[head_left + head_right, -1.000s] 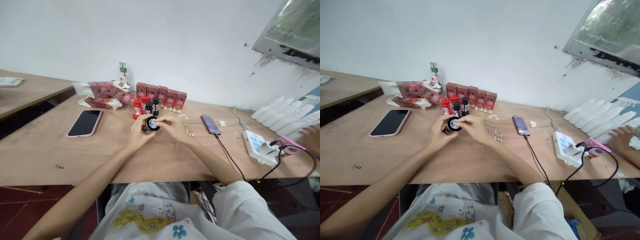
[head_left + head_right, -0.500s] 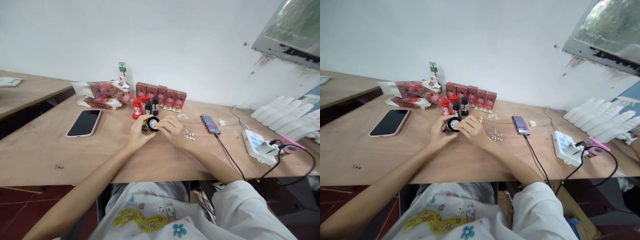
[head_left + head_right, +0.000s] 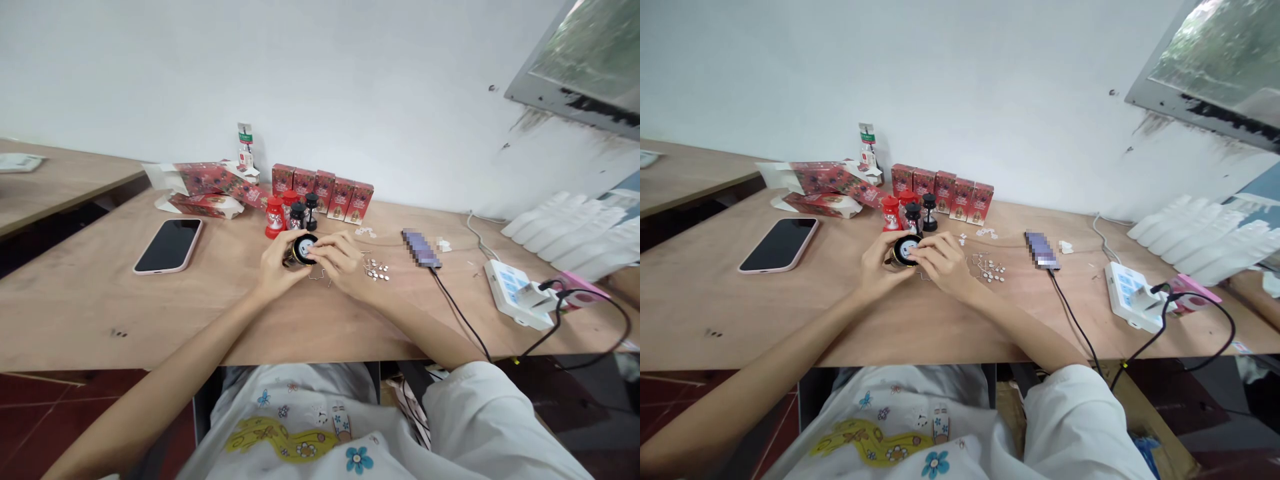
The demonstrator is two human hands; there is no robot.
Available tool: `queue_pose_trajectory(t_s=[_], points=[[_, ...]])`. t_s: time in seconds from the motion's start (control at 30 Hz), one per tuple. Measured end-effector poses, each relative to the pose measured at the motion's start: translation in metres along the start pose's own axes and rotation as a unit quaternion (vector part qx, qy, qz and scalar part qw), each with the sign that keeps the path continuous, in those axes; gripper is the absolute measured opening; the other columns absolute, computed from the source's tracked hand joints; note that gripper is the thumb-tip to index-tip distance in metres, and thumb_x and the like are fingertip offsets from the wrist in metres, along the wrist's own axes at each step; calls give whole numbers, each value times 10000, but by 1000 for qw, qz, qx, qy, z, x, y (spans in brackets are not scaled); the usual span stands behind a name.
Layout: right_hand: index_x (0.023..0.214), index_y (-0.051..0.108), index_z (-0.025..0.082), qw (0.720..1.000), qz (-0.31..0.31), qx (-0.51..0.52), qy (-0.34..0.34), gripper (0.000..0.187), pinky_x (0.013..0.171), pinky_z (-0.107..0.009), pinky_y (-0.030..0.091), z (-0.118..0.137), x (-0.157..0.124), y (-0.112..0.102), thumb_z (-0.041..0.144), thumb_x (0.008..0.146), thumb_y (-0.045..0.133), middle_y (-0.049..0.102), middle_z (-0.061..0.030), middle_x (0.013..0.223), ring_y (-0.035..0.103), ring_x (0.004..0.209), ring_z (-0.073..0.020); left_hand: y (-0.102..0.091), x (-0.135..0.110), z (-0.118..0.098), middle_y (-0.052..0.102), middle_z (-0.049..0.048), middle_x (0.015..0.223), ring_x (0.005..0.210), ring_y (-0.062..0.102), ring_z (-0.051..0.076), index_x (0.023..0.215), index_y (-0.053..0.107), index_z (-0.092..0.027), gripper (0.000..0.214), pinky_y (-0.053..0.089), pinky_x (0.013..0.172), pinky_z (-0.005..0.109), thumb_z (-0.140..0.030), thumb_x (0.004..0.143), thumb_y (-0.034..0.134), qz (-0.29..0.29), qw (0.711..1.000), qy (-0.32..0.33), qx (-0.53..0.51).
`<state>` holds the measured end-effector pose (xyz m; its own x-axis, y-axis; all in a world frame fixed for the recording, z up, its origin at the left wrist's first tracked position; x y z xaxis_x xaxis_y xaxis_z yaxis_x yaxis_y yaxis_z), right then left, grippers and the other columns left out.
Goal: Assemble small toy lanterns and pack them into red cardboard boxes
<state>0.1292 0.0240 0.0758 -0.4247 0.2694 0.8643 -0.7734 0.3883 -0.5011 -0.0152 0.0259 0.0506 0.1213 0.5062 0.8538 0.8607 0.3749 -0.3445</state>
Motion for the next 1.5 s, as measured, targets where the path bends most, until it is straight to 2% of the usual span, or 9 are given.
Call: queue_pose_trajectory(t_s=[0.23,0.4,0.7,0.83,0.97,1.13,1.3,1.4,1.5], points=[[999,690,218,999,26,28,38,191,897,-441,484,0,-5,1,277,916,529,641,-103,1126,563,1030,-220,-2,0,1,652,79,1157,1056,634,206,1209,519,-197,509,521,913,340,-212,727,681,-1,1000,-4,13],[919,691,217,995,24,61,68,157,866,-412,501,-2,-3,1,246,914,537,683,-78,988,608,940,-194,-1,-1,0,649,87,1179,1056,639,210,1219,522,-198,501,534,895,340,-226,743,675,27,999,-2,22],[898,694,217,999,14,38,16,187,779,-389,521,0,-5,0,190,922,510,695,-68,887,606,850,-191,-2,1,-7,653,103,1171,1058,643,207,1221,525,-177,510,530,914,325,-182,736,682,22,999,26,7],[871,698,229,993,0,84,80,139,868,-409,508,-2,-4,-1,221,896,562,666,-73,1024,592,971,-194,-3,-1,-5,659,91,1161,1047,651,207,1213,509,-200,512,539,893,329,-201,733,686,13,1000,19,14],[802,679,214,947,12,230,223,129,923,-392,496,-17,-4,10,340,821,664,578,-76,1207,595,1070,-188,-4,-4,-1,667,86,1138,1018,666,206,1122,500,-221,453,557,829,327,-238,723,714,-7,1000,18,5],[720,610,190,853,24,374,362,283,848,-334,510,-28,-12,30,430,681,753,632,-60,1061,635,986,-181,-4,-4,-3,661,104,1162,1055,655,212,1029,512,-215,325,551,841,344,-258,765,698,21,998,65,16],[759,516,201,795,5,418,439,421,758,-306,530,-33,-18,39,381,535,824,655,-10,917,649,840,-153,1,-3,-3,660,128,1168,1048,661,221,956,550,-196,203,553,851,356,-263,803,664,73,991,104,34],[850,528,208,805,15,410,429,396,804,-309,524,-48,-13,34,381,604,786,677,-27,945,646,879,-150,-2,0,-3,651,135,1188,1069,652,226,980,541,-196,201,560,854,361,-249,817,646,65,992,96,45],[887,575,198,875,-7,289,388,239,825,-314,509,-86,-7,12,371,753,671,685,-53,987,633,909,-151,-9,4,-1,612,136,1263,1158,606,243,1019,516,-205,217,557,877,385,-256,835,620,49,996,58,50]])
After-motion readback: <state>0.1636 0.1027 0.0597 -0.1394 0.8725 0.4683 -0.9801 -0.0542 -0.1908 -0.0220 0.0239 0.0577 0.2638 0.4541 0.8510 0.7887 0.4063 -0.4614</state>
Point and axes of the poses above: each hand's wrist, its own x-axis towards the middle knuckle, its own y-axis out of the palm, z = x × y, the point moved 5 cm from there along x, towards the middle knuckle
